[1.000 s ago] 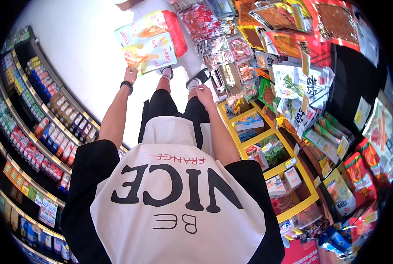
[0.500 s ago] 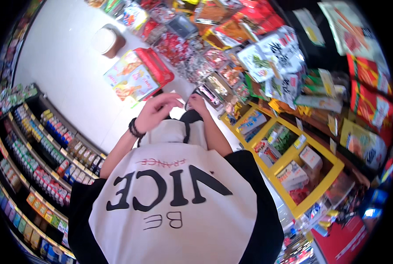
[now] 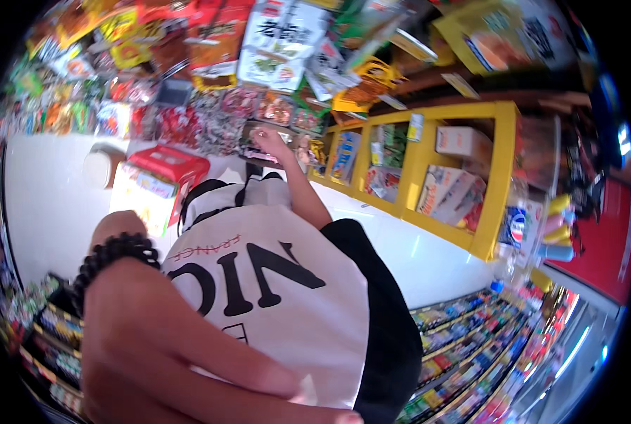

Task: The person organizes various snack packets on store shelves by picking them up and placing them into a red plastic basket.

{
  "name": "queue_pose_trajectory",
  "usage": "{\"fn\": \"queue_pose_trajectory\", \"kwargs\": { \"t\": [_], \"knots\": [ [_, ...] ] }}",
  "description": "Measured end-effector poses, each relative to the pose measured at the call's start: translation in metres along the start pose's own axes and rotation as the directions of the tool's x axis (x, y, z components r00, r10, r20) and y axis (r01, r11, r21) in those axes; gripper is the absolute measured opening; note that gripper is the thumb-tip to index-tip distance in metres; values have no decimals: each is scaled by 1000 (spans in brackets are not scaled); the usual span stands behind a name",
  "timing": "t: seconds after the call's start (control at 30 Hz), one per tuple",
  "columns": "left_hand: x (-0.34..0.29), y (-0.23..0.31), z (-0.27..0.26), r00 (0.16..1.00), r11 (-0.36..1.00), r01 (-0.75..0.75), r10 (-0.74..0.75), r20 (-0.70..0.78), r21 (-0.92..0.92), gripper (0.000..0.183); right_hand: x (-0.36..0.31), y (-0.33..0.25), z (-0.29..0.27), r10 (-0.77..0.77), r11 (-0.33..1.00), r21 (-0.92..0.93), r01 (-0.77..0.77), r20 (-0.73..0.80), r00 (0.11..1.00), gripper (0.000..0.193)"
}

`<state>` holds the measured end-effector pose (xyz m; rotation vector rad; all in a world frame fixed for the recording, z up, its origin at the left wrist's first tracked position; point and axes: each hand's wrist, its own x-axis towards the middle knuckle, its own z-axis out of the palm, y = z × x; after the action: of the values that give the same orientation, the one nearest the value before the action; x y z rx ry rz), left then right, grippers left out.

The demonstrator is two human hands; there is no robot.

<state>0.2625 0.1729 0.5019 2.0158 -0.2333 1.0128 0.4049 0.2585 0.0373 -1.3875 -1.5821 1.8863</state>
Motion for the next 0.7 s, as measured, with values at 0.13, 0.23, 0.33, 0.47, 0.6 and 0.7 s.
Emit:
{"fn": "queue_pose_trajectory", "kwargs": {
  "t": [0.13,0.23,0.33,0.47,0.6,0.7],
  "knots": [
    [27,-30,6,997,998,41,-37,70,-45,19,-49,-100,-88,-211,949,155,274,-332,919,24],
    [59,-47,16,987,998,30,-21,162,-51,19,-95,-149,-166,-249,747,303,592,-698,671,23],
    [71,-65,15,982,999,29,-23,186,-32,19,-63,-171,-181,-200,798,183,574,-819,538,13],
    [83,-82,15,966,997,-1,21,257,-78,18,-35,-146,-239,-377,703,-195,684,-918,125,15],
    [87,-85,19,969,995,94,-86,232,-24,18,-26,-162,-236,-202,861,22,508,-902,381,35],
    [96,-98,23,957,989,144,-147,249,31,18,-17,-165,-266,-285,785,113,609,-807,517,41]
  ]
}}
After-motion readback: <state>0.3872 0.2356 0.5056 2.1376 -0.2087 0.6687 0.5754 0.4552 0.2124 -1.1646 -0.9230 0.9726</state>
